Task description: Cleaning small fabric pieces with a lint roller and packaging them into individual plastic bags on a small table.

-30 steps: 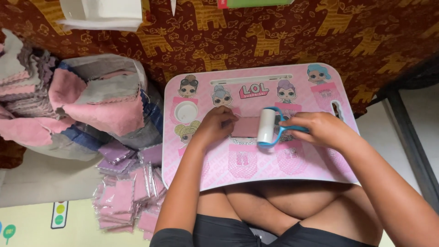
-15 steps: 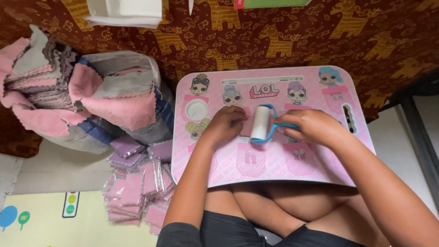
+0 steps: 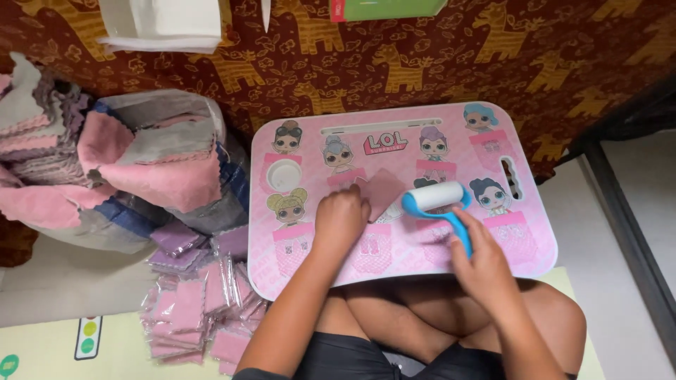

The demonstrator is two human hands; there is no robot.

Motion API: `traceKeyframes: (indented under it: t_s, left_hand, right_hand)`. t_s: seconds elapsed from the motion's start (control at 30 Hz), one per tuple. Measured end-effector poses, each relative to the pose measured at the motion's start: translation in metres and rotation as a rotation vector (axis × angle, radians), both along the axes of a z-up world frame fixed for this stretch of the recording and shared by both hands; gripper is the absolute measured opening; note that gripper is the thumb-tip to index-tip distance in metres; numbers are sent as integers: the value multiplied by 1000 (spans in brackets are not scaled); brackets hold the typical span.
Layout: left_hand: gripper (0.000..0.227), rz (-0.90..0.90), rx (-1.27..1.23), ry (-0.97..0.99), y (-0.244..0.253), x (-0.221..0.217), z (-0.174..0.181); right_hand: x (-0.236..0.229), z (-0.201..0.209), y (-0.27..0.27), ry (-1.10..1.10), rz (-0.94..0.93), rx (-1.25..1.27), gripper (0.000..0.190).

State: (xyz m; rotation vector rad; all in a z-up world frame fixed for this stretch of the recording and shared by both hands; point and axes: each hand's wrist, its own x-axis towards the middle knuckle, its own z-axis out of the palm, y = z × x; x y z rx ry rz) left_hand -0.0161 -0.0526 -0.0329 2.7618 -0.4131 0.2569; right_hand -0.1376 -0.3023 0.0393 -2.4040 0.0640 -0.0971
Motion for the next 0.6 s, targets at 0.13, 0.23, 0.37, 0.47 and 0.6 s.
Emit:
traceKeyframes:
  t_s: [0.13, 0.23, 0.37, 0.47, 0.6]
  left_hand:
    - [33, 103, -42, 144, -6, -16, 8]
    - [37, 48, -116, 289, -4, -17, 27]
    - [26, -43, -210, 193, 27, -2, 61]
    - [23, -237, -234, 101, 48, 10, 64]
    - [20, -334, -164, 90, 61, 10, 61]
  right_hand:
    - [-2, -15, 21, 10, -11, -60, 57]
    - [7, -8, 28, 11, -37, -73, 54]
    - [17, 15, 38, -35, 14, -81, 53]
    - [31, 9, 49, -69, 92, -136, 52]
    - [52, -8, 69, -110, 193, -210, 48]
